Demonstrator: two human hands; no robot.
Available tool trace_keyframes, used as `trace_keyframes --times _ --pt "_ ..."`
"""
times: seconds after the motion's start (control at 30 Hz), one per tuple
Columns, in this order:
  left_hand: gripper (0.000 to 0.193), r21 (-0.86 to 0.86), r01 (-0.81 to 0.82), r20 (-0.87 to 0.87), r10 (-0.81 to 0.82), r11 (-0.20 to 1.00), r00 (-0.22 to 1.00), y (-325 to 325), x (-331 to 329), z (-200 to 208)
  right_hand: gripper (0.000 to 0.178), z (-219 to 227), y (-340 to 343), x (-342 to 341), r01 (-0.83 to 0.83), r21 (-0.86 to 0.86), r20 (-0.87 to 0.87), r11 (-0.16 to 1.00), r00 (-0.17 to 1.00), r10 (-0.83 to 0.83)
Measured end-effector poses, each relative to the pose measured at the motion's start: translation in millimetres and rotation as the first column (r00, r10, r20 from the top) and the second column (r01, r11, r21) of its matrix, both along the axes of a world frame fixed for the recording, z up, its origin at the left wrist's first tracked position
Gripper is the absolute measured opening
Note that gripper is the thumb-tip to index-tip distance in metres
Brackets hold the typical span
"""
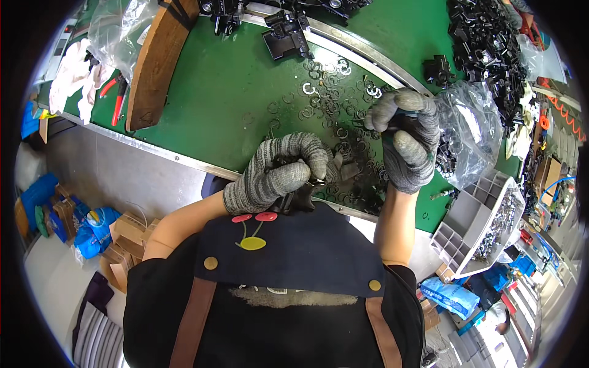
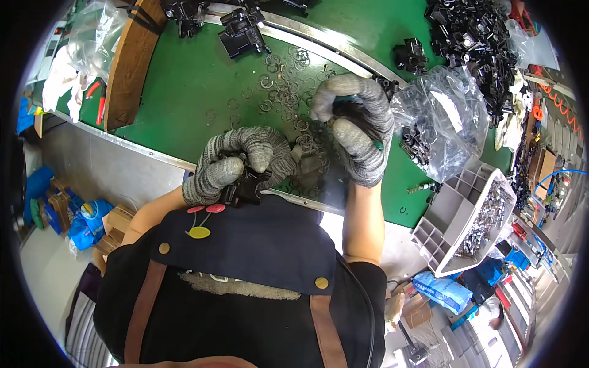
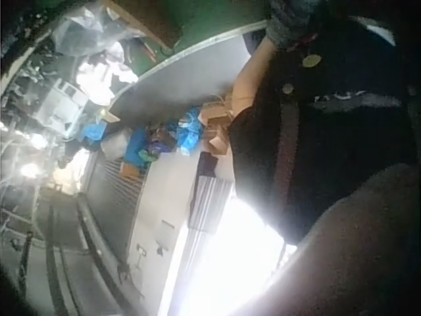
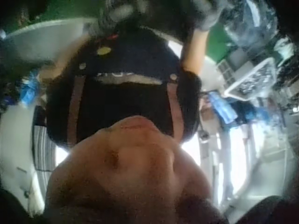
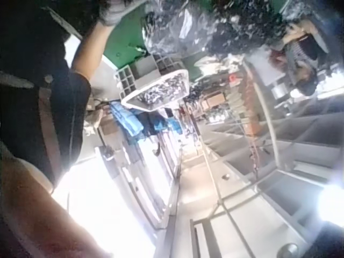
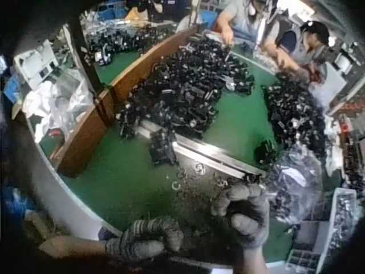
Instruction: Assembling and trimming small black plastic components at a manual workstation.
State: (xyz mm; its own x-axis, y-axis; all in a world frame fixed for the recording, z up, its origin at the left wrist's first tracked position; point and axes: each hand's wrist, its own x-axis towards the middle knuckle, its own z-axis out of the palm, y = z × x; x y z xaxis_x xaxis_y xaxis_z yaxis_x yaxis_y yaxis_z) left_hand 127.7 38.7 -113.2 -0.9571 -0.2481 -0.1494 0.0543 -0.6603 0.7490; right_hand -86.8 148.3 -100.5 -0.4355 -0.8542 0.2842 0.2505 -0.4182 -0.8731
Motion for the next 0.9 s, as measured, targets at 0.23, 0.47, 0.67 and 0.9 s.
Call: trace_keyframes --times 0.23,0.47,0.67,0.9 --pt "0.026 -0.074 -0.051 -0.009 0.051 0.996 0.999 1 -2 3 0.046 2 -3 0 -0.112 0.110 -0.007 0.988 0.993 0.114" --pt "0.027 -0.071 -0.059 0.001 0.059 0.996 0.998 2 -2 3 0.047 -1 -5 -3 -0.161 0.120 -0.018 0.980 0.986 0.165" --pt "0.027 -0.124 -0.092 -0.010 0.091 0.988 0.996 4 -1 3 0.046 0 -7 -5 -0.183 0.156 -0.041 0.971 0.981 0.192" --pt "0.042 -0.041 -0.067 0.027 0.068 0.997 0.997 4 1 5 0.047 1 -11 -6 -0.219 0.138 -0.044 0.966 0.973 0.227"
